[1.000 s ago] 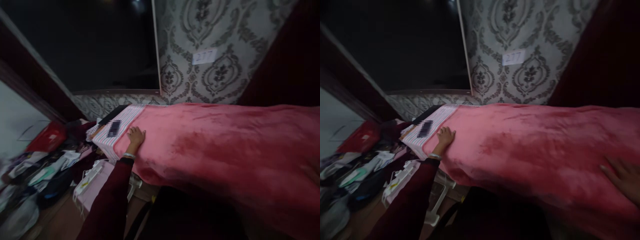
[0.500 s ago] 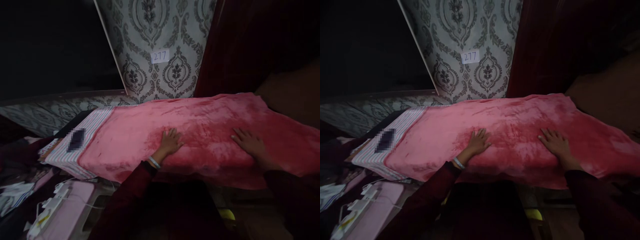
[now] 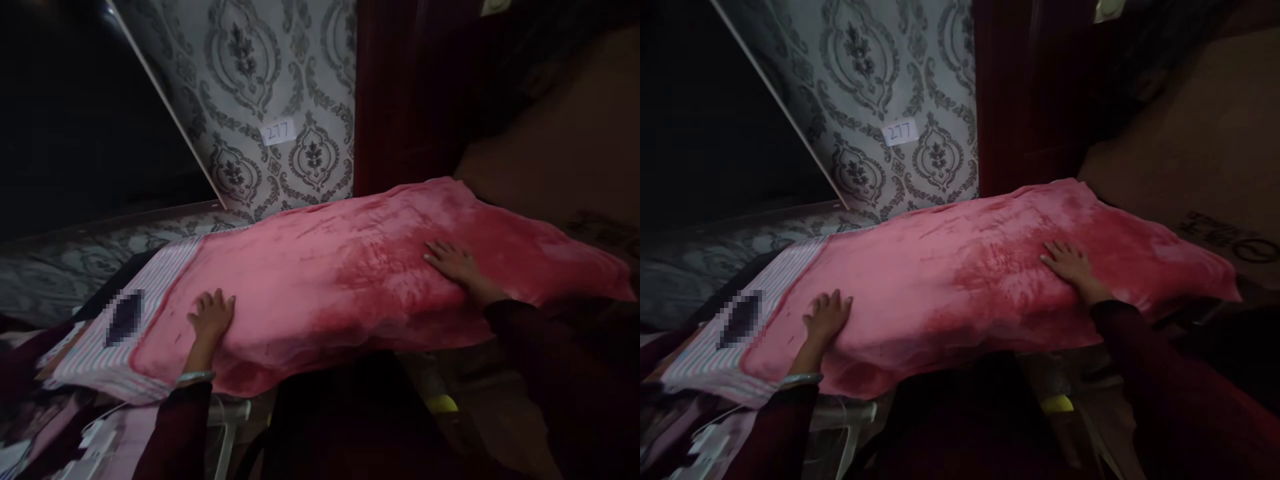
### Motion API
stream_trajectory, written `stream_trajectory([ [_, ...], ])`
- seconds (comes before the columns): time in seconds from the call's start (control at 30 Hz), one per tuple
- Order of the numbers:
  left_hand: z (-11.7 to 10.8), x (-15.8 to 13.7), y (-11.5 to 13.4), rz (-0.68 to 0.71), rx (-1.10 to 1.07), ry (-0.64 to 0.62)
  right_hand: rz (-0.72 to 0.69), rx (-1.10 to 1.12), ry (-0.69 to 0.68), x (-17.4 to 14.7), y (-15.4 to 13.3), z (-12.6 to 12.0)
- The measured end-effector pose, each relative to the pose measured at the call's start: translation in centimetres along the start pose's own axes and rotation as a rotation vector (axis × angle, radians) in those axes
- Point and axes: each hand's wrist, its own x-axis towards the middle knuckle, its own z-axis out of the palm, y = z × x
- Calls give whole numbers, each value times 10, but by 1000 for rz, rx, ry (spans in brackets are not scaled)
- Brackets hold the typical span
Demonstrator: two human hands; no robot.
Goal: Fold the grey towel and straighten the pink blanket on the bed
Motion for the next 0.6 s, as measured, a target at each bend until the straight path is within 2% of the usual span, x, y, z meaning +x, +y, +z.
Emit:
stream_trajectory([
  [0.07,-1,3,17,36,-3,-7,-3,15,33,0,-19,-8],
  [0.13,-4,6,54,120,-6,-41,-71,12,85,-1,-53,-9],
  [0.27,-7,3,145,410,-24,-95,-405,25,62,-12,-139,10],
  [0.37,-1,-4,186,516,-26,-137,-652,53,-15,-23,-178,34],
  [0.47,9,-9,194,531,-12,-152,-718,43,-60,-16,-172,47],
  [0.53,14,-9,190,543,-8,-134,-641,7,-26,-2,-142,46],
  [0.6,16,-8,187,549,-6,-121,-476,-32,7,13,-98,37],
])
